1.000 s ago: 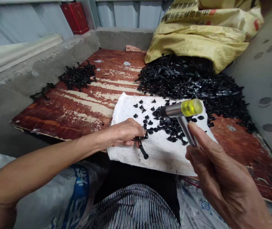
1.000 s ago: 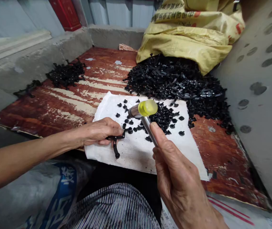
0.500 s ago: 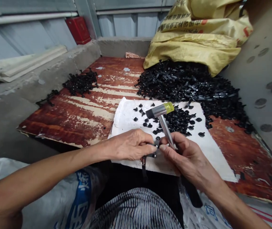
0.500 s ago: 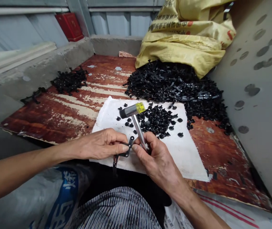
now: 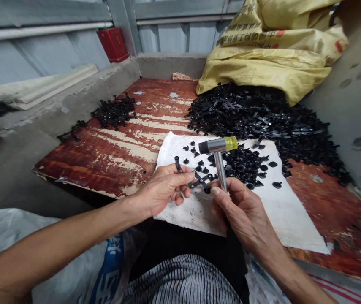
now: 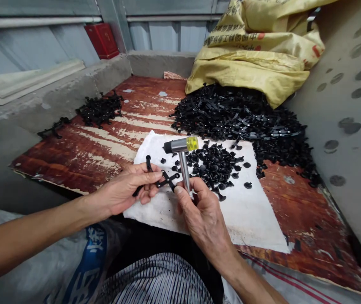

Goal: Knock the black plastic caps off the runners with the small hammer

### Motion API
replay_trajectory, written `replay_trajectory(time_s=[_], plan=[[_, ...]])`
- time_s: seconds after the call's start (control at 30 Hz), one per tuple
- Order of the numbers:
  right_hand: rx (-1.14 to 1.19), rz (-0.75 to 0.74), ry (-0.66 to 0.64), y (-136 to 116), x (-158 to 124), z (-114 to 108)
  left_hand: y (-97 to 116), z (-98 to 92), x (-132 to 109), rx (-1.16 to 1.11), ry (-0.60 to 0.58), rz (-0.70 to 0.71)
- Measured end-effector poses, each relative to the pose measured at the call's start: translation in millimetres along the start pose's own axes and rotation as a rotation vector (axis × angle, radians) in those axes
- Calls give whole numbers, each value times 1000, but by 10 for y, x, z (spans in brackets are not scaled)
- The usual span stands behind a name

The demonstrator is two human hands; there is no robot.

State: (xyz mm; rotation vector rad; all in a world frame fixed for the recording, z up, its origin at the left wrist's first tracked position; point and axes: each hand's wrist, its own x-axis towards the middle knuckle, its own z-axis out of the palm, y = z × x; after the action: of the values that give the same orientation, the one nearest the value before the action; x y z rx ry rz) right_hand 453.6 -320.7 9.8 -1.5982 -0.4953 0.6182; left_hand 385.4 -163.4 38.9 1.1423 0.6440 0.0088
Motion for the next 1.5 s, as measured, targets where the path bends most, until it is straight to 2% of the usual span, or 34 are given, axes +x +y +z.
replay_trajectory(time_s=[0.13, 0.33, 1.5], plan=[[113, 31, 74, 29, -25, -45, 106, -77, 194, 106, 98, -39], [298, 53, 125, 96, -51, -88, 138, -63, 334, 90, 153, -39], [239, 60, 83, 93, -56, -133, 190, -27, 347, 121, 187, -69]])
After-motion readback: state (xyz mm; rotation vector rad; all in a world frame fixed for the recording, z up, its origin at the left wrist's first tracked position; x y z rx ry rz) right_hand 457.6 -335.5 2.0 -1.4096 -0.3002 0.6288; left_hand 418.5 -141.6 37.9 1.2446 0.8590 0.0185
